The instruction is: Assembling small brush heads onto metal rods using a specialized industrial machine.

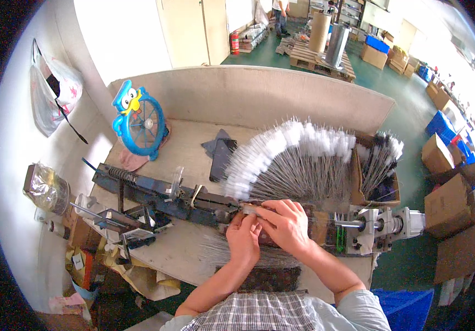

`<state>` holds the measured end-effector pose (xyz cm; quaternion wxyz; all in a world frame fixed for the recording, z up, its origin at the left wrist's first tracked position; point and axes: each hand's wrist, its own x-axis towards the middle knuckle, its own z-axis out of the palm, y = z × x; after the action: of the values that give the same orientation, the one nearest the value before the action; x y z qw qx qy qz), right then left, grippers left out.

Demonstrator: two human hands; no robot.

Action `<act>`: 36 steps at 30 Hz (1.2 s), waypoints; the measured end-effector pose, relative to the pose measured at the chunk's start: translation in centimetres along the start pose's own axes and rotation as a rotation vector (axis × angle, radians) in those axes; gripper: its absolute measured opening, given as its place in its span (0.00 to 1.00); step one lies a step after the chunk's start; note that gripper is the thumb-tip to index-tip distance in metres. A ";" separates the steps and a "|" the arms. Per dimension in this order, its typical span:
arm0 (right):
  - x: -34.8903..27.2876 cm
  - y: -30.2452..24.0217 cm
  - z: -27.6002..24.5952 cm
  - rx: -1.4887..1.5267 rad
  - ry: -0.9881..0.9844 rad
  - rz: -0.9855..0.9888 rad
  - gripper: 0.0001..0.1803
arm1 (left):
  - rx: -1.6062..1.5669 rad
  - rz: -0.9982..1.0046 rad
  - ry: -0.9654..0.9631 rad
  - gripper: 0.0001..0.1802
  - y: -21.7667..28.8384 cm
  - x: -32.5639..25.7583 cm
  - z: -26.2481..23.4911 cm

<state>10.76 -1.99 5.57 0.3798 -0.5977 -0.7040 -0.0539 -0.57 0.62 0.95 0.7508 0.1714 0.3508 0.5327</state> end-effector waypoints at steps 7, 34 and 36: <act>0.2 0.2 -1.8 -0.103 -0.033 0.050 0.13 | -0.107 -0.066 -0.084 0.21 1.6 -0.8 0.8; -12.7 2.8 -2.0 0.060 -0.617 0.310 0.07 | 0.127 0.118 0.391 0.14 10.7 -1.6 -20.2; -11.7 3.2 -2.5 0.031 -0.654 0.326 0.07 | -0.047 0.257 0.534 0.13 14.6 -1.2 -26.2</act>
<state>14.69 -11.80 -0.91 0.1473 -0.6820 -0.6843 0.2122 -29.35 1.90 -7.63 0.5623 0.0507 0.4988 0.6577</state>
